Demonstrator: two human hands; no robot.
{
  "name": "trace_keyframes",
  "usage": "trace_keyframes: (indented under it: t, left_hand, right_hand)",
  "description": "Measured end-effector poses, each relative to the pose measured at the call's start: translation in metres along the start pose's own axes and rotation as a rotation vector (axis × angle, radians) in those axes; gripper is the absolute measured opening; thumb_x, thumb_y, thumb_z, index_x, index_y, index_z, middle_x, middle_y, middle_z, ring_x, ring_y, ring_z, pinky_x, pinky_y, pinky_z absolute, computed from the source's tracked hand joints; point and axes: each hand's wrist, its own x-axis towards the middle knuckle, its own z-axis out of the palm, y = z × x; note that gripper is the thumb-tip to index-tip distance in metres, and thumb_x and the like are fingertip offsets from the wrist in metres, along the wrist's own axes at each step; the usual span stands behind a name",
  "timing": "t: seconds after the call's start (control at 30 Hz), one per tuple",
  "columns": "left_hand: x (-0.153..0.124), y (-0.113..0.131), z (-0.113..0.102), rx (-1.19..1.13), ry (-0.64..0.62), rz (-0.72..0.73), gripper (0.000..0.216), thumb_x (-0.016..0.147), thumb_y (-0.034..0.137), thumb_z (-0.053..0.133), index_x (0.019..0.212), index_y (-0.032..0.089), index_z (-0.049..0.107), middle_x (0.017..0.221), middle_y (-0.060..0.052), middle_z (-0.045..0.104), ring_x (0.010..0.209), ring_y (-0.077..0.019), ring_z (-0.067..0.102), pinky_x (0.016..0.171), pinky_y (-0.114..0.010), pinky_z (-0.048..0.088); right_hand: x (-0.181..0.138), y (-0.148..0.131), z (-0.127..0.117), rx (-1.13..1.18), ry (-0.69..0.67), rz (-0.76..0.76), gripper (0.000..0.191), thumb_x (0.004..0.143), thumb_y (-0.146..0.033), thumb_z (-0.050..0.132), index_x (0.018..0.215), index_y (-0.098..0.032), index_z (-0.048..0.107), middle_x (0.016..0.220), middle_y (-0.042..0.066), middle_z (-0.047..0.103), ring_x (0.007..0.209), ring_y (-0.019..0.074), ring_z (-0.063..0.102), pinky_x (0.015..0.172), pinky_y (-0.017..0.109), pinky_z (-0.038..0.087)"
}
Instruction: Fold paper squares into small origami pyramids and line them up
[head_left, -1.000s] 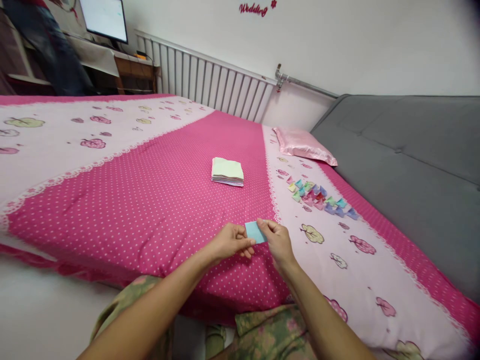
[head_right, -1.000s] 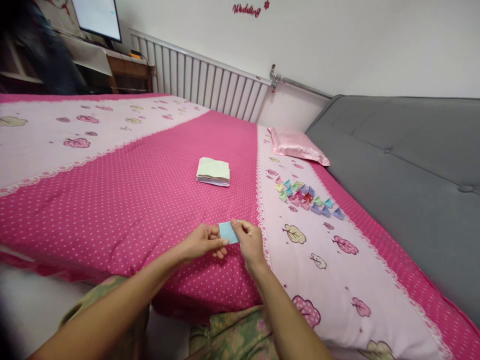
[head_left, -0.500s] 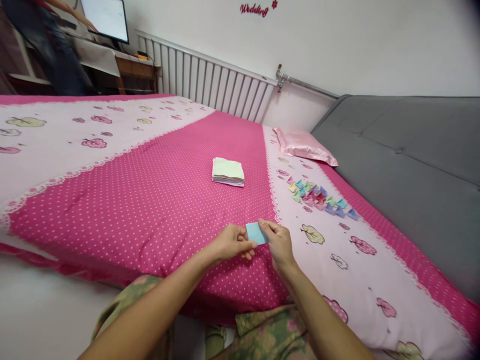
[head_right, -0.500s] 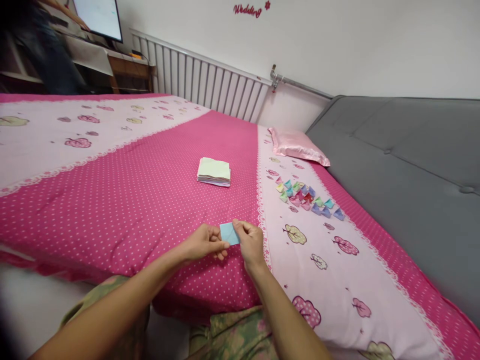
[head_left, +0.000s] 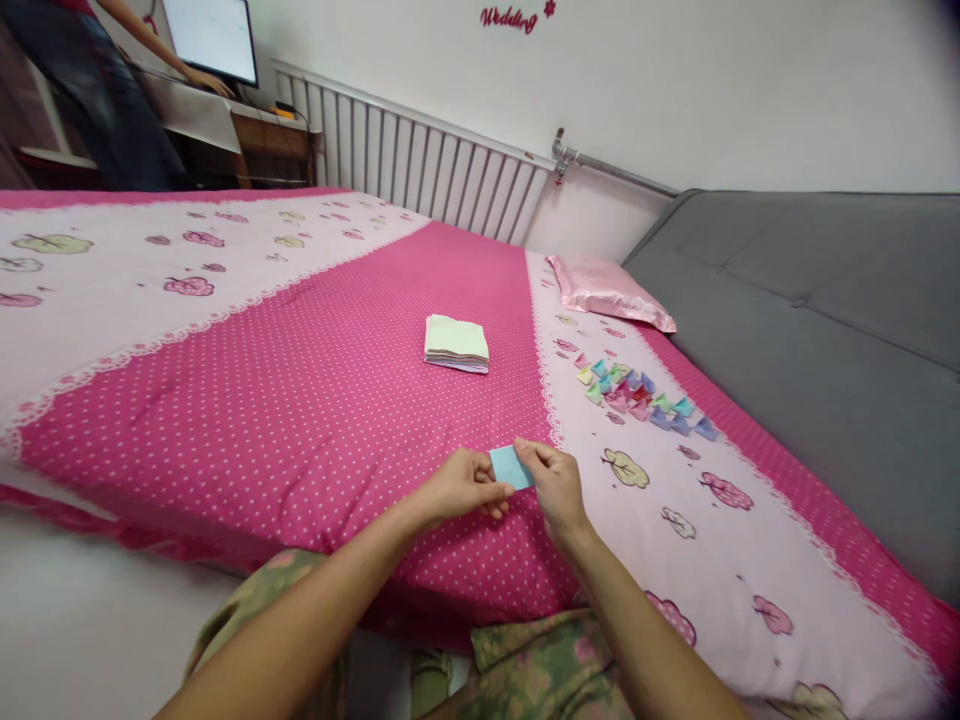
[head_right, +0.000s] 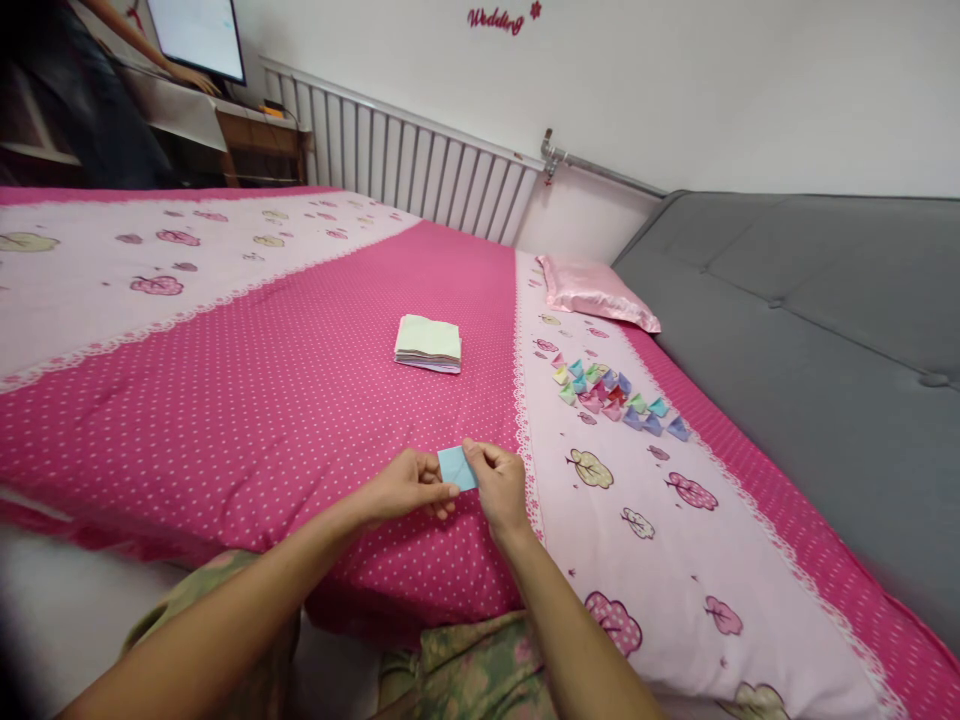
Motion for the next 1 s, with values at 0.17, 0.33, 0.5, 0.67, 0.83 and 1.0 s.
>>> trace_keyframes:
  t: [0.17, 0.33, 0.5, 0.67, 0.83, 1.0]
  left_hand:
    - [-0.0008, 0.0014, -0.0010, 0.006, -0.033, 0.042, 0.038, 0.054, 0.042, 0.073, 0.066, 0.009, 0.059, 0.055, -0.003, 0.059, 0.049, -0.0102, 0.054, 0.052, -0.023, 0.041]
    - [-0.0005, 0.0048, -0.0034, 0.001, 0.021, 0.084, 0.040, 0.057, 0.044, 0.070, 0.074, 0.009, 0.061, 0.059, 0.000, 0.055, 0.051, -0.0064, 0.046, 0.051, -0.020, 0.033]
    - [0.0021, 0.0015, -0.0083, 0.025, 0.092, 0.106, 0.040, 0.063, 0.049, 0.064, 0.059, 0.010, 0.058, 0.050, 0.002, 0.047, 0.047, -0.0056, 0.038, 0.048, -0.021, 0.026]
    - [0.0013, -0.0008, -0.0079, 0.036, 0.120, 0.099, 0.039, 0.058, 0.047, 0.068, 0.049, 0.011, 0.056, 0.044, 0.004, 0.043, 0.044, -0.0056, 0.034, 0.046, -0.022, 0.022]
    - [0.0004, 0.0021, -0.0040, -0.016, 0.209, 0.078, 0.041, 0.059, 0.049, 0.066, 0.046, 0.012, 0.057, 0.042, 0.003, 0.046, 0.042, -0.0060, 0.036, 0.047, -0.022, 0.024]
    - [-0.0001, 0.0084, -0.0053, -0.131, 0.317, 0.074, 0.036, 0.063, 0.047, 0.064, 0.055, 0.012, 0.060, 0.050, 0.001, 0.053, 0.047, -0.0065, 0.041, 0.052, -0.022, 0.031]
  right_hand:
    - [0.0012, 0.0000, -0.0018, -0.024, 0.021, -0.039, 0.039, 0.074, -0.046, 0.056, 0.051, -0.017, 0.042, 0.050, -0.006, 0.032, 0.047, 0.0076, 0.028, 0.043, 0.021, 0.024]
    - [0.0009, 0.0009, -0.0031, -0.083, 0.005, -0.078, 0.039, 0.075, -0.046, 0.055, 0.051, -0.017, 0.044, 0.051, -0.006, 0.033, 0.048, 0.0082, 0.030, 0.045, 0.022, 0.025]
    - [0.0034, 0.0043, -0.0027, -0.173, -0.049, -0.148, 0.033, 0.076, -0.042, 0.055, 0.060, -0.015, 0.062, 0.066, 0.001, 0.052, 0.064, 0.0136, 0.047, 0.055, 0.023, 0.037]
    - [0.0038, 0.0033, -0.0011, -0.158, -0.124, -0.148, 0.028, 0.077, -0.040, 0.055, 0.069, -0.017, 0.069, 0.077, 0.005, 0.057, 0.072, 0.0162, 0.052, 0.061, 0.025, 0.041]
    - [0.0017, 0.0011, 0.0005, -0.089, -0.167, -0.094, 0.028, 0.078, -0.040, 0.054, 0.084, -0.016, 0.067, 0.075, 0.004, 0.061, 0.068, 0.0154, 0.053, 0.061, 0.026, 0.043]
    - [0.0021, 0.0024, 0.0010, -0.038, -0.103, -0.064, 0.029, 0.074, -0.037, 0.061, 0.093, -0.016, 0.061, 0.084, 0.005, 0.063, 0.074, 0.0156, 0.056, 0.069, 0.028, 0.044]
